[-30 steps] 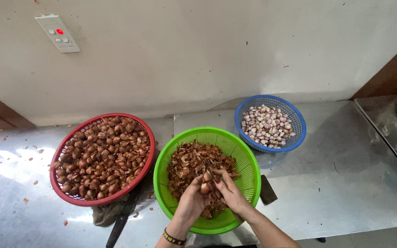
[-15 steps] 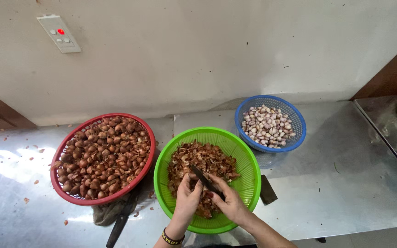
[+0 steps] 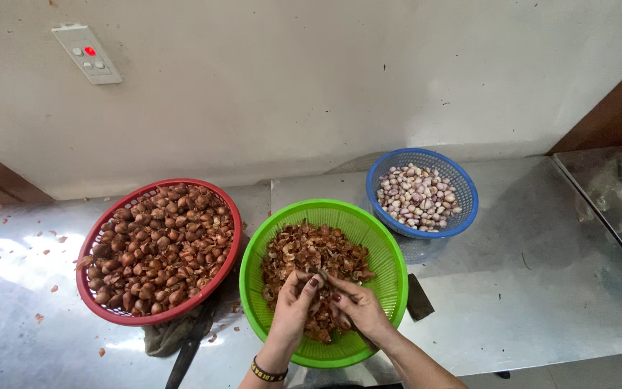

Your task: The person peels shallots one by one using a small knife. They hold each shallot in the left hand and remove the outer skin with the knife in the right hand, placing the peeled shallot into a blue basket and the skins into a green basket.

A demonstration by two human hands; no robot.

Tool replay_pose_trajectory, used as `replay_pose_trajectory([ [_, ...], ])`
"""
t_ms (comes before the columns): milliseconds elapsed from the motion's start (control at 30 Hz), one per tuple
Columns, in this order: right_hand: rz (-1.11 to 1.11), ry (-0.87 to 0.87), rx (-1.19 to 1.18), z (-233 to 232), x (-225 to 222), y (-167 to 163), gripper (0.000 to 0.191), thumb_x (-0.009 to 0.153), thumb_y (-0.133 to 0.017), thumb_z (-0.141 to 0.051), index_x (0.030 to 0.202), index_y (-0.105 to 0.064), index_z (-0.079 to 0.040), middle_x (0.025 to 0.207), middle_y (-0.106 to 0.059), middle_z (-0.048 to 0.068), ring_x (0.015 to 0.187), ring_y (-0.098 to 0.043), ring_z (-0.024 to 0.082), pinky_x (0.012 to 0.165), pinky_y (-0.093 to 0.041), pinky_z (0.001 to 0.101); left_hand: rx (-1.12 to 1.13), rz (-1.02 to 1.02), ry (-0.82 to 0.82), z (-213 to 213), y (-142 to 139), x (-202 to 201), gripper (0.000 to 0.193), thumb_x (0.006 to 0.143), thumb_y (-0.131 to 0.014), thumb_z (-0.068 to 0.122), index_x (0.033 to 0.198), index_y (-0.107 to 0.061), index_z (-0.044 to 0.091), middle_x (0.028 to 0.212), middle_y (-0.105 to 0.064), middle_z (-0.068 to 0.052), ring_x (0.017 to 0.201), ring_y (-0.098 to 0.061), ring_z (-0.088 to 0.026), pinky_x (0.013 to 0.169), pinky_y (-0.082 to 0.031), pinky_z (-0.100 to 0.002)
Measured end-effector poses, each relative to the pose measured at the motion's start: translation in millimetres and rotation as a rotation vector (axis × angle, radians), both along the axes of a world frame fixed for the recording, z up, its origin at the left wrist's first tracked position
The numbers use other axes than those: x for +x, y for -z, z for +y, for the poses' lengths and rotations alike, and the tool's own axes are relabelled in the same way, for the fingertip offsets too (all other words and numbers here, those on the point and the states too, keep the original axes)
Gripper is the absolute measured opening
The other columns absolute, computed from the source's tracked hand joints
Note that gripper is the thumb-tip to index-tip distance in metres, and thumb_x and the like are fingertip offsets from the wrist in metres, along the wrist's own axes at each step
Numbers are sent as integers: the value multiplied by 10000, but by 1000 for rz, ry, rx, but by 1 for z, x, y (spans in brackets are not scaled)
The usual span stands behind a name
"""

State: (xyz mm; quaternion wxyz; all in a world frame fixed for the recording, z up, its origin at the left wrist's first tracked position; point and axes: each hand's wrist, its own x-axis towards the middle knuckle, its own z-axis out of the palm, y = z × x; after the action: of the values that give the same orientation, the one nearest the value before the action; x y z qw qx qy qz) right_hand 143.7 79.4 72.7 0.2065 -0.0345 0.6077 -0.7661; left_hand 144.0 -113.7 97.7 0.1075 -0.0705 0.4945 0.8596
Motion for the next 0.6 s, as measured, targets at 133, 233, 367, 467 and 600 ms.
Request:
replay_pose_trajectory([
  [133, -215, 24, -329, -2, 8, -21, 518, 988, -654, -343, 1424, -584, -72, 717, -647, 35, 481, -507, 80, 434, -427, 245, 212, -31, 10, 6, 3, 1, 167, 986, -659, 195, 1079, -624, 61, 910, -687, 7, 675, -535, -69, 557, -417, -234],
  [233, -301, 30, -371, -3, 9, -32, 520, 1005, -628, -367, 1411, -579, -45, 719, -648, 38, 482, -509, 86, 431, -419, 246, 377, -84, 78, 1, 8, -3, 195, 966, -664, 199, 1115, -645, 75, 925, -696, 19, 690, -556, -72, 549, -416, -234],
  [367, -171, 2, -168, -6, 10, -30, 591, 969, -607, -353, 1509, -508, -133, 721, -680, 33, 468, -520, 92, 434, -455, 257, 238, -12, 46, -3, 16, -5, 214, 975, -681, 198, 1134, -677, 56, 966, -721, 10, 750, -592, -69, 588, -437, -223],
  [467, 10, -8, -67, -9, 13, -25, 615, 1020, -622, -310, 1583, -458, -125, 733, -658, 20, 514, -524, 81, 473, -461, 240, 110, 80, 25, -6, 19, -3, 215, 998, -689, 190, 1149, -691, 37, 983, -724, 9, 804, -609, -64, 663, -480, -221],
  [600, -218, 31, -113, -6, 15, -28, 595, 993, -591, -302, 1556, -456, -164, 666, -617, 6, 464, -511, 93, 421, -458, 250, 227, 81, 80, -8, 13, -3, 238, 1004, -670, 182, 1186, -698, 31, 973, -726, 1, 739, -561, -63, 596, -435, -225],
])
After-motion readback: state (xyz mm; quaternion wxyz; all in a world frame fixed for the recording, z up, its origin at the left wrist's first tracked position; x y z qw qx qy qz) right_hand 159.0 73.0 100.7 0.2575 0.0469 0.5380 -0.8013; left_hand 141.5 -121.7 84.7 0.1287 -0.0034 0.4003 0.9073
